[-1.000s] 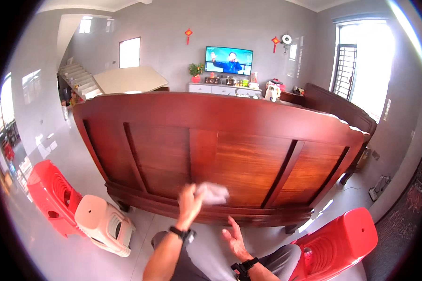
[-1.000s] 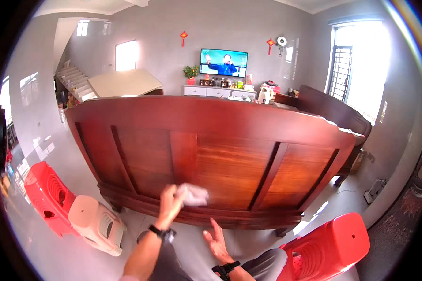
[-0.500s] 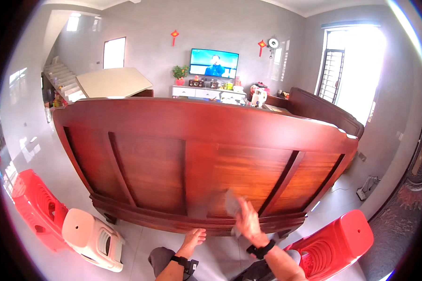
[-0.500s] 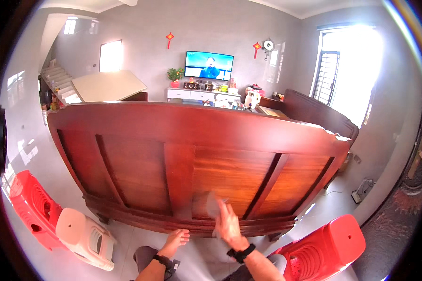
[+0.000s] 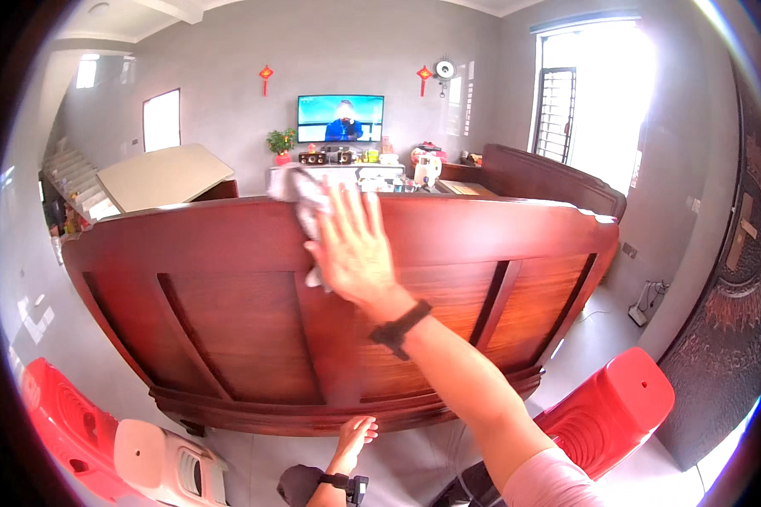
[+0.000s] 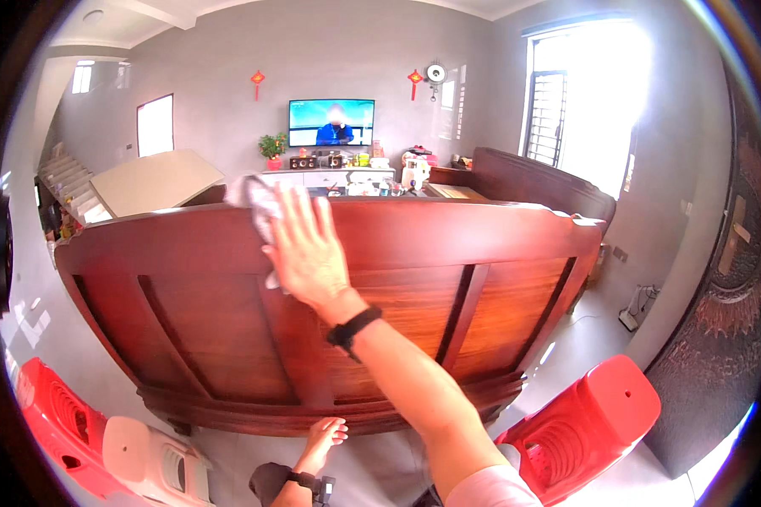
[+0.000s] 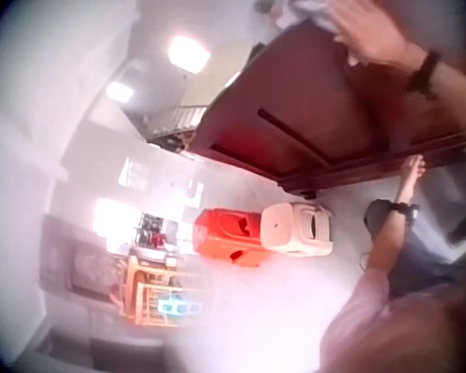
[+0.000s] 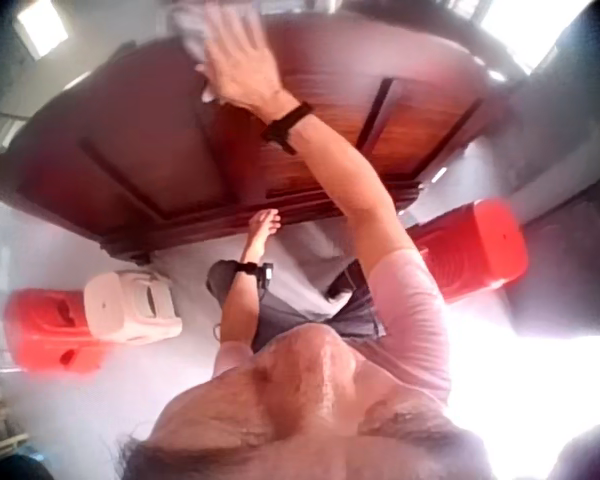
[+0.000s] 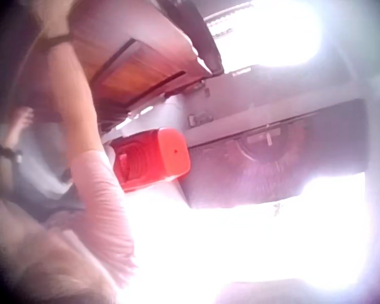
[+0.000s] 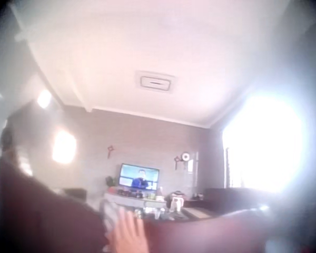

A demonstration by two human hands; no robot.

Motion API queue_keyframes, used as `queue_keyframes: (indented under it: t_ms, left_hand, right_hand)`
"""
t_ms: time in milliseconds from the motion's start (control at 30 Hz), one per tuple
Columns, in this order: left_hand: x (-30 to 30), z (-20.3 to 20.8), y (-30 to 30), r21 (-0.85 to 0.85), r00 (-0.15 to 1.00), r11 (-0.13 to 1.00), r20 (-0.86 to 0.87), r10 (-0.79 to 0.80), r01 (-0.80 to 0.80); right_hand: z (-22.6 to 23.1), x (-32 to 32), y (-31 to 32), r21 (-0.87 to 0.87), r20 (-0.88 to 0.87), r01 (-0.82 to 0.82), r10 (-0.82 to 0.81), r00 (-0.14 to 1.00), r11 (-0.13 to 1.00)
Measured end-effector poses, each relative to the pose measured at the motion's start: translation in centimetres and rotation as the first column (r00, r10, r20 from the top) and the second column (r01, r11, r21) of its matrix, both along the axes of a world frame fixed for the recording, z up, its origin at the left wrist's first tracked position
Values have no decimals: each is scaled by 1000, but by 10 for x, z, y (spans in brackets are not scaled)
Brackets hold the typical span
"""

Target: The person wipes the headboard and lower wooden frame of a bed with a cloth, moving from top to bottom and around the base while sitting on the floor.

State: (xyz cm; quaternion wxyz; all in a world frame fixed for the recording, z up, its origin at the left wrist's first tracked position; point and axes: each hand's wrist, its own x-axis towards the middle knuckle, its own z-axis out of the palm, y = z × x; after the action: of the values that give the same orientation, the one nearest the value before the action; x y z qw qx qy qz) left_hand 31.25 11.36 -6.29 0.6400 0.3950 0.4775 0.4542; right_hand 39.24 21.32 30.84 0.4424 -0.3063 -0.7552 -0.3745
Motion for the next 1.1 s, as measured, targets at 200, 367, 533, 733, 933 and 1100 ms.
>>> queue_keyframes:
  t_ms: [200, 367, 533, 733, 933, 1100]
  left_hand:
    - [-7, 16, -11, 55, 999, 998, -34, -38, 39]
    - [-12, 21, -18, 55, 996, 996, -56, -64, 67]
    - [-16, 21, -20, 74, 995, 996, -87, -47, 54]
    - [-1, 19, -14, 69, 993, 994, -87, -82, 88]
    - [0, 15, -13, 86, 991, 992, -99, -87, 96]
    - [-3, 19, -13, 84, 990, 992, -107, -88, 97]
  right_hand:
    - [-23, 155, 16, 44, -244, 403, -381, 892, 914]
    - [-24, 269, 10, -253, -477, 570, -613, 630, 782]
    - [-17, 244, 7, -221, -604, 370, -425, 675, 902]
    - [-20, 111, -7, -209, -111, 321, -348, 931, 924]
    - [-23, 107, -8, -96, -151, 328, -339, 929, 940]
    - [-54, 190, -4, -323, -361, 552, -639, 679, 769]
